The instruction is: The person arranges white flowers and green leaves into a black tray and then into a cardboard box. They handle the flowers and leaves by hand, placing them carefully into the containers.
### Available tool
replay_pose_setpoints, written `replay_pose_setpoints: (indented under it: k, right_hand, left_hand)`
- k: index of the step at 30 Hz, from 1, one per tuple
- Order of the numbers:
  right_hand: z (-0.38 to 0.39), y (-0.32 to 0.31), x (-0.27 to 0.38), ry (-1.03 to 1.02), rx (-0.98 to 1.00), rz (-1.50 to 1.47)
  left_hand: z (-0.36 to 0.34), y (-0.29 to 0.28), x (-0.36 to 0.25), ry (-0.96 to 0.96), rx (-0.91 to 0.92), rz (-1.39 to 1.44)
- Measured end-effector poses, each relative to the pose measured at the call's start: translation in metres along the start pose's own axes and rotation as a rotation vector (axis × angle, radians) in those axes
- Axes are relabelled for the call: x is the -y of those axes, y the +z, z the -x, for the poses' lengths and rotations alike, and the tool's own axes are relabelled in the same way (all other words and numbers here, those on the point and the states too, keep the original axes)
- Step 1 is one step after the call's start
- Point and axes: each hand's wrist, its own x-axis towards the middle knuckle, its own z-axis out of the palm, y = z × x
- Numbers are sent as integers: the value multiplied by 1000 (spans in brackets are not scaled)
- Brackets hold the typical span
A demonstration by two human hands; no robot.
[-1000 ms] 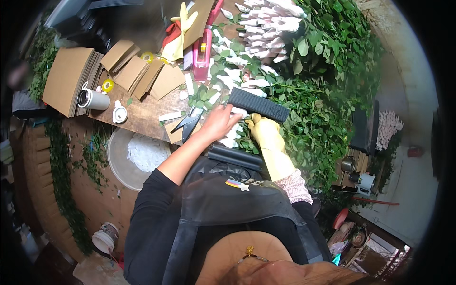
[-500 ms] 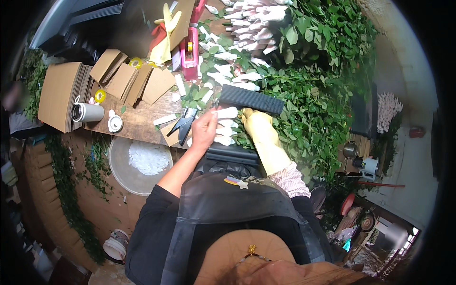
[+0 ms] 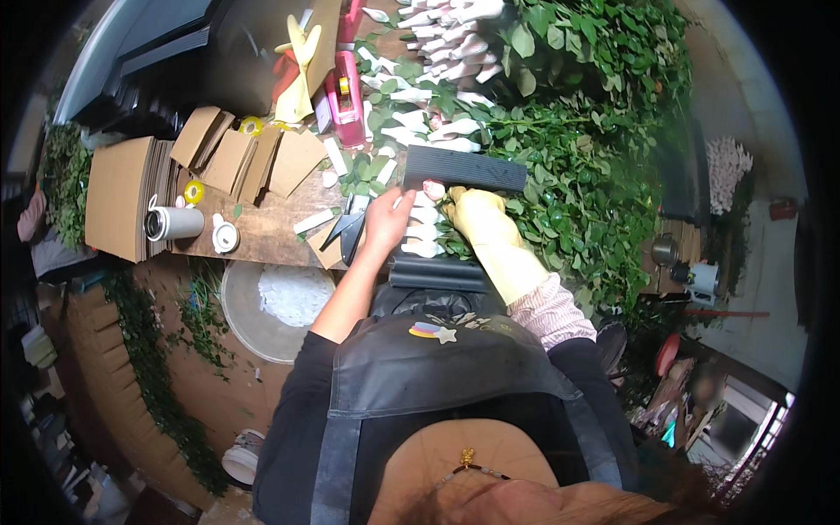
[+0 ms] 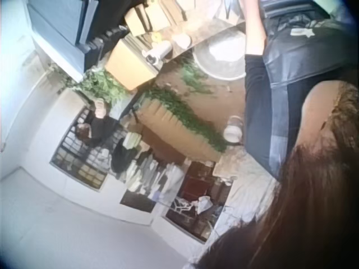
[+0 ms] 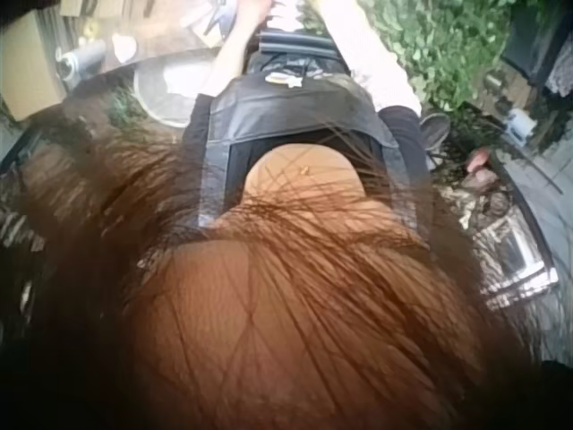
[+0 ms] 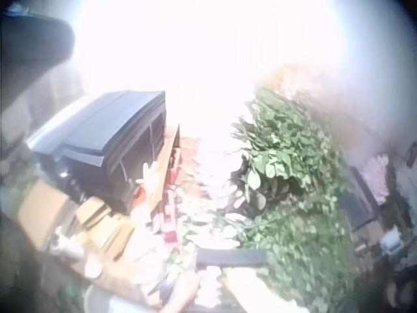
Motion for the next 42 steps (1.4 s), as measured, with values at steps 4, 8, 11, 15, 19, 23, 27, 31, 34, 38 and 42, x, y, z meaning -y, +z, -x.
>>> replay_pose_setpoints:
  k: [4, 8, 11, 15, 19, 23, 27, 31, 34, 38, 42]
  right_hand:
    - [-14, 15, -4, -7, 4, 34]
    - [-4, 2, -7, -34, 34, -25]
    - [15, -24, -24, -91, 152, -263]
    - [12, -4, -16, -90, 89, -140]
    - [1, 17, -16, -114, 30, -103]
    - [1, 16, -10, -52, 70, -38]
    - [11, -4, -29, -143, 156, -287]
    - [19, 0, -29, -169, 132, -224]
    - [9, 17, -15, -162, 76, -16]
    - [10, 30, -14, -146, -5, 46]
    - [20, 23, -29, -146, 69, -210]
  left_hand:
    - [5, 2, 10, 41, -194, 234]
    - [-4, -67, -7, 189, -285, 332]
    - [6, -72, -9, 13, 84, -128]
    - [8, -24, -11, 196, 114, -353]
    - [13, -17, -9, 66, 171, -217]
    - [25, -32, -1, -46, -113, 178]
    - [10, -80, 21, 244, -95, 81]
    - [23, -54, -16, 37, 231, -351]
    - [25, -37, -14, -3, 338, -423]
    - [34, -47, -10, -66, 272, -204]
    - [40, -67, -27, -84, 4, 295]
